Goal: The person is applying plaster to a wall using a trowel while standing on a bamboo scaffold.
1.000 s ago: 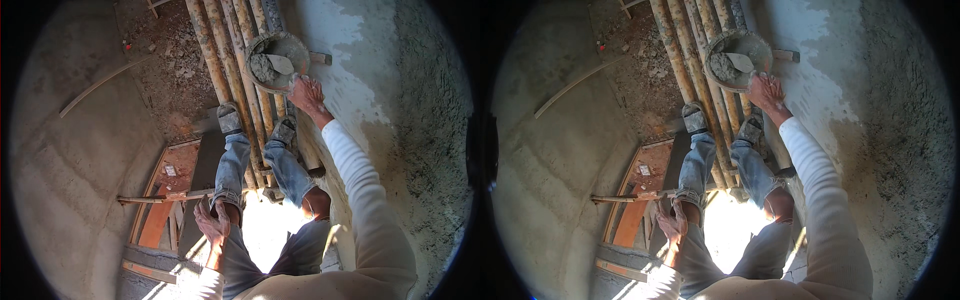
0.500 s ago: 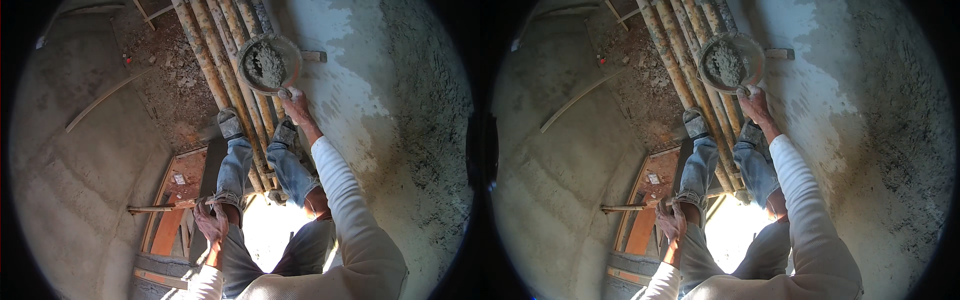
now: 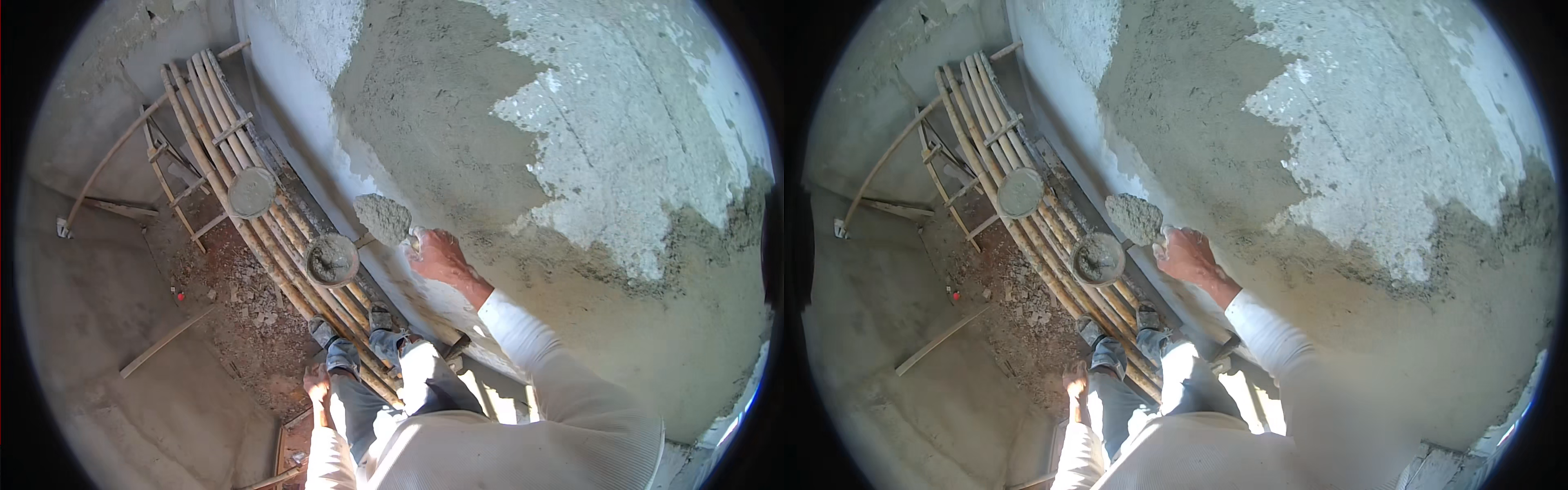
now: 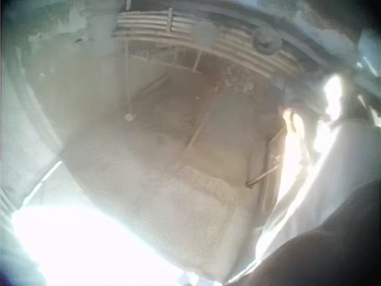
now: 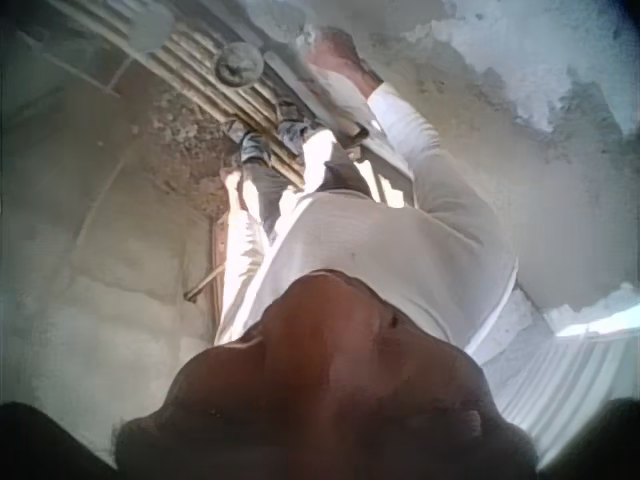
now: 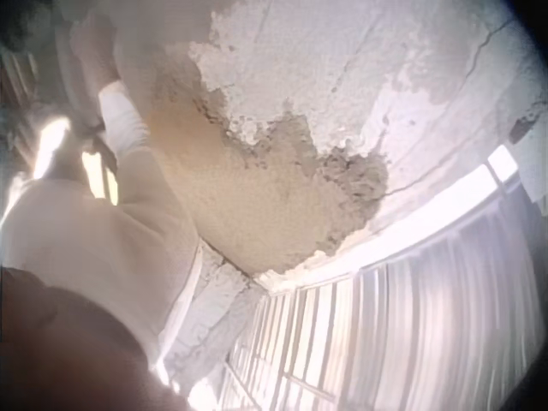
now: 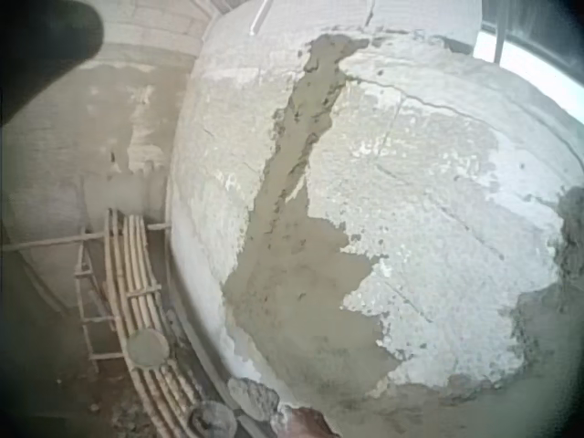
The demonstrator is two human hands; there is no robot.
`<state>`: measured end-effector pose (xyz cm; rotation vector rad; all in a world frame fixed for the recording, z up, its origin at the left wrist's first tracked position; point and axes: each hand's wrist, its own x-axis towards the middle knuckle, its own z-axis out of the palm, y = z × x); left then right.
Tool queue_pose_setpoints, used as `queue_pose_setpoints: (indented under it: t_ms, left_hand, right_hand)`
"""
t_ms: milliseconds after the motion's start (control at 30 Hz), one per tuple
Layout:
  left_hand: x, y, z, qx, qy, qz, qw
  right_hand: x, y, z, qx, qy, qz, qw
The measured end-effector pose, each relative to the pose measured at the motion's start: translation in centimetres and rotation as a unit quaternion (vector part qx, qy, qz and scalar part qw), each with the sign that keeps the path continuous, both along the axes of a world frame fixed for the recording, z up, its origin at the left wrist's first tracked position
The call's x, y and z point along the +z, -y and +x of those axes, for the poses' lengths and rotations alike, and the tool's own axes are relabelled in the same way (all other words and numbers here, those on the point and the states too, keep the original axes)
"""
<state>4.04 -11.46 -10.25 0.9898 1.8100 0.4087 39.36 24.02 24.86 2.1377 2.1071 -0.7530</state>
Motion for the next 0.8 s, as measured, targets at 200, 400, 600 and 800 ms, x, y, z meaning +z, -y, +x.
queue_pose_setpoints:
  t_ms: [200, 400, 600, 800]
  left_hand:
    - [12.1, -10.3, 1.9, 0.292, 0.173, -0.017, 0.94]
    - [10.7, -4.0, -3.8, 0.364, 0.132, -0.109, 0.915]
    - [12.0, 2.2, -4.8, 0.393, 0.104, -0.201, 0.891]
    - [3.2, 12.2, -4.4, 0.238, 0.023, -0.191, 0.952]
  right_hand:
    - [19.5, 2.2, 2.1, 0.106, -0.138, 0.008, 0.985]
    - [24.8, 1.7, 5.1, 0.028, -0.462, -0.277, 0.842]
    - [25.2, -0.8, 18.5, -0.247, -0.403, 0.195, 0.859]
    - [17.8, 1.7, 12.9, -0.191, -0.432, 0.118, 0.873]
